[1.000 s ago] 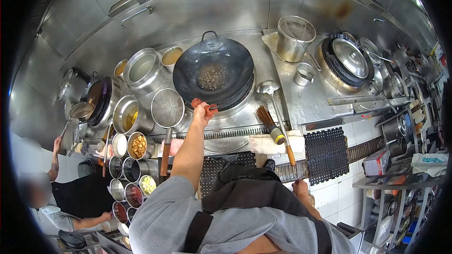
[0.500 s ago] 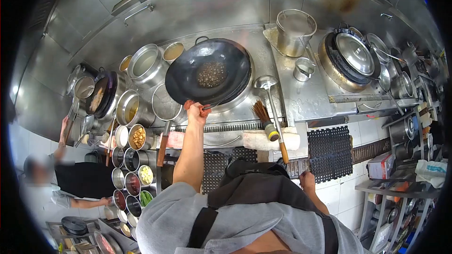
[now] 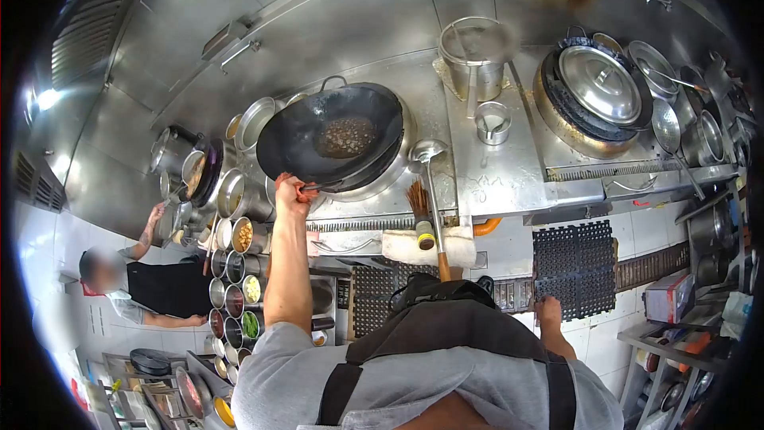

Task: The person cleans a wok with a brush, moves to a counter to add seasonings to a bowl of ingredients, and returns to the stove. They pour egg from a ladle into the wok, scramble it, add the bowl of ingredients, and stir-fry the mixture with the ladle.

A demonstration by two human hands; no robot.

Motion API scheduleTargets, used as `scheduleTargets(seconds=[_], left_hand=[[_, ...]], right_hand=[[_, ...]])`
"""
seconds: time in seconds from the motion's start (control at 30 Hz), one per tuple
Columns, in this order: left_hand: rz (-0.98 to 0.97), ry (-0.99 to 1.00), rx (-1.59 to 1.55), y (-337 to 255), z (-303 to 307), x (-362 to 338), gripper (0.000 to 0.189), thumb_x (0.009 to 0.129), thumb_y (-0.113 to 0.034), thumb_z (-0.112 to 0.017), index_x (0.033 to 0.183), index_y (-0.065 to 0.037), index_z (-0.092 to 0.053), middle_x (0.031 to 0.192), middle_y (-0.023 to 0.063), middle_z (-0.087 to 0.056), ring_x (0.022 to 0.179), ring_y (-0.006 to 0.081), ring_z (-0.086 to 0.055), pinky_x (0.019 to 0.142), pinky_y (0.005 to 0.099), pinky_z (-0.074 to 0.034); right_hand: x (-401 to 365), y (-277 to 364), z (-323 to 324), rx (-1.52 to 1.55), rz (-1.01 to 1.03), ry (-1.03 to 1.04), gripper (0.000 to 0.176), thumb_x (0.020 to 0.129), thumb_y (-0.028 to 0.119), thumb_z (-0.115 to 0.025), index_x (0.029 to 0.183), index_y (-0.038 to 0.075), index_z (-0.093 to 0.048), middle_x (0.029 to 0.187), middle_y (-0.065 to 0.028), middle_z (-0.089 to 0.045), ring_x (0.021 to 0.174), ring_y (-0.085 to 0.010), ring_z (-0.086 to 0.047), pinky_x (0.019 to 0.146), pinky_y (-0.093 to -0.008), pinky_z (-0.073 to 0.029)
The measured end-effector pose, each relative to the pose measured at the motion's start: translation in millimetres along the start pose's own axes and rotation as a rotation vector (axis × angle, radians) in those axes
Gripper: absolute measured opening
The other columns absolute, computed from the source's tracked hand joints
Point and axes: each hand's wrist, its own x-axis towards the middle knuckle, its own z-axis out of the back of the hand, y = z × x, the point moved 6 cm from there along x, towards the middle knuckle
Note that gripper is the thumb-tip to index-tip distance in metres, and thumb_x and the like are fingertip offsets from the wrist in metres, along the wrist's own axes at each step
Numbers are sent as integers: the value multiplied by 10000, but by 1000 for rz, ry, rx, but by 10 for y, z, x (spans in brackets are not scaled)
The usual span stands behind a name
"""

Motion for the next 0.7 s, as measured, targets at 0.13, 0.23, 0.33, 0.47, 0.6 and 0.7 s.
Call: scheduleTargets(seconds=[0.13,0.23,0.33,0.47,0.6,0.7], left_hand=[[-57,51,94,-358,-603,-137,544,678,67,-452,1159,-176,-379,897,144,-484,649,346,-596,393,376,-483],[-47,93,102,-524,-1060,-94,489,684,64,-459,1111,-168,-401,812,173,-498,619,321,-589,369,347,-478],[26,291,69,-614,-1616,29,291,691,54,-462,917,-128,-445,775,186,-494,477,260,-509,366,293,-463],[-48,321,211,-772,-2507,-14,157,684,44,-467,779,-79,-446,697,193,-481,410,239,-455,358,343,-437],[-200,259,384,-1008,-3337,334,71,676,41,-461,706,-22,-453,655,190,-491,422,289,-474,360,422,-379],[-476,86,506,-1221,-3891,74,137,696,7,-486,824,5,-535,723,198,-572,442,299,-527,381,443,-412]], right_hand=[[123,16,159,38,34,-38,205,789,156,-527,844,21,-671,840,-245,-645,831,-419,-627,759,-490,-501],[129,-61,88,94,-47,37,197,780,151,-539,858,18,-661,855,-245,-644,845,-418,-625,764,-480,-502],[14,-134,77,145,-60,5,167,772,132,-543,834,24,-653,836,-247,-642,833,-415,-629,758,-487,-500],[-49,-435,-64,107,-69,-39,169,780,128,-538,839,19,-654,825,-246,-642,825,-409,-630,749,-488,-499],[-199,-715,-59,135,-145,-106,176,783,132,-547,822,6,-663,830,-248,-644,818,-404,-633,736,-486,-502],[-267,-913,-145,83,-151,-49,176,772,114,-544,811,-13,-661,838,-252,-646,811,-391,-641,736,-478,-512]])
